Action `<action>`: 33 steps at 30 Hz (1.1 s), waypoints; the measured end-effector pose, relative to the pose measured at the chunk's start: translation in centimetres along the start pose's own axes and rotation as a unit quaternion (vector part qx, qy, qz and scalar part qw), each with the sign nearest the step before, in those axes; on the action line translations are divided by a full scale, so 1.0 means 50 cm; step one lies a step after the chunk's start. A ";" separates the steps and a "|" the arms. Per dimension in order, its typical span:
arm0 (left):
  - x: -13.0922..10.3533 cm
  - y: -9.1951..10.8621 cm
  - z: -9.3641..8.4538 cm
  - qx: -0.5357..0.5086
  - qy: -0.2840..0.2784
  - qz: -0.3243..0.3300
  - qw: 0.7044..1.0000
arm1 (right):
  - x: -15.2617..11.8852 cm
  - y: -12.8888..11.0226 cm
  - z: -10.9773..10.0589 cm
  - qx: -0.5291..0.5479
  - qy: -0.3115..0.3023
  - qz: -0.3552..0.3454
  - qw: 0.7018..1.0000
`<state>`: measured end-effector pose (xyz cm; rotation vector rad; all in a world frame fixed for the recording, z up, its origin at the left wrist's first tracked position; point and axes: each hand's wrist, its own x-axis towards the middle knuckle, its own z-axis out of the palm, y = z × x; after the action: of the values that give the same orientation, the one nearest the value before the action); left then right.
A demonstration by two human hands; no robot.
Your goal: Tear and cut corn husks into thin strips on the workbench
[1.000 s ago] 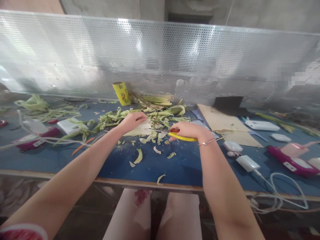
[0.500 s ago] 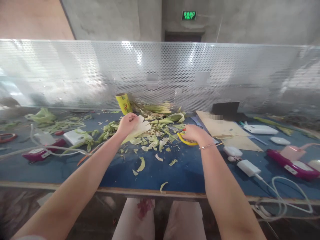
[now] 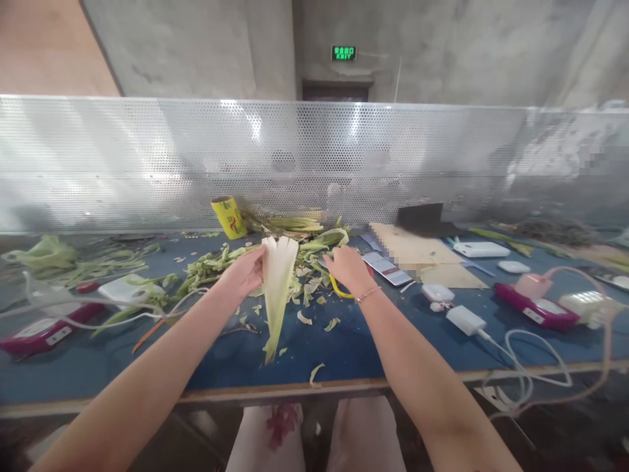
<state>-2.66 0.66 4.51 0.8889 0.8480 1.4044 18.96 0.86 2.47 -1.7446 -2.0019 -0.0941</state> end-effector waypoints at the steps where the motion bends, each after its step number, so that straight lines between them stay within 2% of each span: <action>1: -0.001 -0.008 0.002 0.003 -0.008 -0.006 1.000 | 0.001 -0.006 0.003 0.056 0.014 -0.015 0.998; 3: -0.002 -0.026 0.006 0.009 -0.008 -0.012 1.000 | 0.001 -0.024 0.014 0.214 0.026 -0.029 0.976; 6: -0.003 -0.051 0.011 0.018 0.006 -0.018 1.000 | 0.000 -0.061 0.045 0.454 -0.010 0.000 0.891; 8: -0.004 -0.064 0.015 0.033 0.015 -0.017 0.999 | 0.000 -0.082 0.066 0.547 -0.029 0.032 0.836; 10: -0.006 -0.073 0.019 0.052 0.018 -0.014 0.998 | -0.001 -0.095 0.081 0.584 -0.021 0.049 0.810; 13: -0.012 -0.081 0.024 0.076 0.007 -0.001 0.997 | -0.005 -0.099 0.091 0.576 -0.008 0.039 0.817; 20: -0.015 -0.092 0.018 0.136 -0.033 0.007 0.990 | -0.013 -0.096 0.090 0.494 0.033 -0.005 0.869; 26: -0.002 -0.099 0.008 0.242 -0.048 0.073 0.966 | -0.017 -0.097 0.072 0.433 0.041 -0.011 0.901; 33: 0.003 -0.102 0.003 0.264 -0.054 0.090 0.959 | -0.018 -0.092 0.074 0.430 0.036 -0.024 0.902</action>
<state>-0.29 0.94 0.03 1.4667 1.1031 1.2856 13.53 0.51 0.05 -1.0883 -1.6350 0.6126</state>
